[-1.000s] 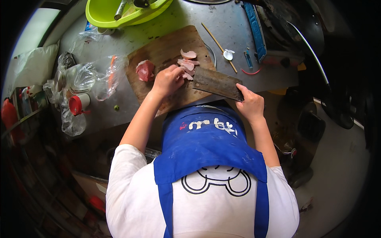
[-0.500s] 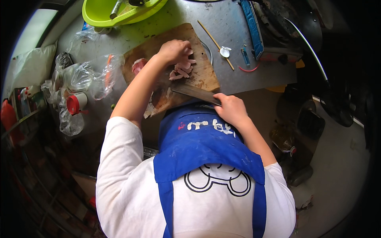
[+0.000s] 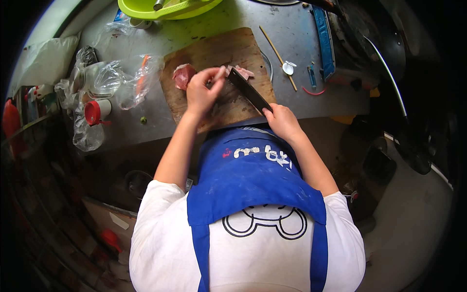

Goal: The person slices a piece of meat into smaller strips using a cleaver on a wooden cutting board, occasionally using their hands to adjust the position of the meat.

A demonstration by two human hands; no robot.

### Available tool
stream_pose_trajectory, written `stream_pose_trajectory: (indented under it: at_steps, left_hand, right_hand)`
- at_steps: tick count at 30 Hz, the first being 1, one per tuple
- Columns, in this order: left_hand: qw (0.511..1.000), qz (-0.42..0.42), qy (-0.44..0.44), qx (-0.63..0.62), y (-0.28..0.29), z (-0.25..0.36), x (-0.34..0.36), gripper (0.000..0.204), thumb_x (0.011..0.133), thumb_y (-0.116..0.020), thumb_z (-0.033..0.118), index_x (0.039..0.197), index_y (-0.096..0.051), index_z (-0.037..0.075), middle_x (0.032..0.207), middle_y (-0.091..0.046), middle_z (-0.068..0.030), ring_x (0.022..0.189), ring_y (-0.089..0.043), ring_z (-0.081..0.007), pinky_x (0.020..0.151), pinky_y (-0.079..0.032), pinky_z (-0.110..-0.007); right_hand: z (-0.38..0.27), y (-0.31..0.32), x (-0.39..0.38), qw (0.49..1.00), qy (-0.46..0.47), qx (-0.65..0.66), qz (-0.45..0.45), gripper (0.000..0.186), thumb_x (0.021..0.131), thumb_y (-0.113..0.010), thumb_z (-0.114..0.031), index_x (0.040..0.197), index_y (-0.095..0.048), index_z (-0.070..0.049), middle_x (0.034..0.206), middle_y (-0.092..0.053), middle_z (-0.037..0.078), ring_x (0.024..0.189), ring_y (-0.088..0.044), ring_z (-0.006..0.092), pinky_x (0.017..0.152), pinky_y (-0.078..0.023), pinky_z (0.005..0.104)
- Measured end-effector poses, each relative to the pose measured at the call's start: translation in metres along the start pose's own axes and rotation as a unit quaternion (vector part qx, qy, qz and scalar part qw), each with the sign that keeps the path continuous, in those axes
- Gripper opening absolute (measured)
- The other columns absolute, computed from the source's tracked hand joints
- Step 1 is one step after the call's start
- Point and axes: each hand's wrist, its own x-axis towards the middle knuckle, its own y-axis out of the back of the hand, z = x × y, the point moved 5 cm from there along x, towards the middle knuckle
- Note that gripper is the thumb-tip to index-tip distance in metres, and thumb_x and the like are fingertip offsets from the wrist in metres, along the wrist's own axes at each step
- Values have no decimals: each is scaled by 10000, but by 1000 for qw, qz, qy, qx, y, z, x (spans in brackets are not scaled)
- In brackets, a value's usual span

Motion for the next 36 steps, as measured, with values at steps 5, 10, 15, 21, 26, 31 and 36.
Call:
stream_pose_trajectory:
  at_steps: [5, 10, 15, 21, 26, 31, 36]
  left_hand:
    - [963, 38, -124, 238, -23, -11, -43, 257, 747, -808, 193, 984, -715, 158, 964, -675, -13, 908, -644, -264, 846, -505, -407]
    - [977, 35, -161, 137, -23, -11, -40, 204, 754, -801, 130, 928, -696, 110, 958, -683, -36, 911, -659, -272, 836, -536, -389]
    - [990, 44, -106, 83, -33, -27, -36, 143, 762, -750, 122, 886, -683, 101, 919, -702, -56, 860, -680, -279, 786, -556, -385]
    - [994, 33, -83, 57, -34, -34, -34, 101, 765, -713, 108, 855, -673, 92, 868, -695, -69, 826, -682, -294, 833, -560, -395]
    - [996, 17, -75, 43, -33, -35, -29, 82, 761, -697, 105, 836, -665, 90, 807, -674, -81, 787, -671, -307, 917, -553, -415]
    - [995, 18, -85, 43, -36, -43, -29, 70, 761, -695, 112, 817, -658, 92, 767, -654, -79, 752, -662, -306, 975, -539, -428]
    - [996, 26, -71, 38, -34, -39, -30, 89, 754, -695, 103, 834, -657, 89, 755, -648, -73, 727, -659, -290, 896, -556, -415]
  right_hand:
    - [-8, -5, -8, 1000, 15, 8, -6, 280, 1002, -552, -246, 951, -657, 9, 849, -684, 274, 839, -663, 464, 769, -516, 538]
    - [-36, 7, -32, 997, 55, -42, 30, 201, 986, -563, -186, 1037, -647, -10, 830, -699, 242, 796, -680, 441, 725, -534, 524]
    - [-40, 8, -39, 993, 70, -85, 39, 192, 980, -568, -170, 1071, -637, -16, 830, -713, 216, 777, -699, 414, 700, -553, 508]
    - [-45, 3, -31, 995, 43, -94, -2, 187, 976, -570, -158, 1033, -617, 13, 802, -702, 242, 776, -694, 433, 702, -550, 523]
    - [-58, -11, 11, 995, 52, -79, -23, 198, 979, -565, -163, 946, -597, 29, 782, -680, 285, 781, -679, 470, 726, -540, 544]
    - [-61, -11, 25, 996, 69, -45, -29, 241, 980, -556, -183, 912, -590, 46, 833, -674, 312, 827, -664, 488, 757, -520, 564]
    - [-34, 4, -7, 994, -17, -37, -102, 275, 991, -537, -196, 906, -591, 59, 839, -656, 322, 842, -644, 501, 763, -496, 570]
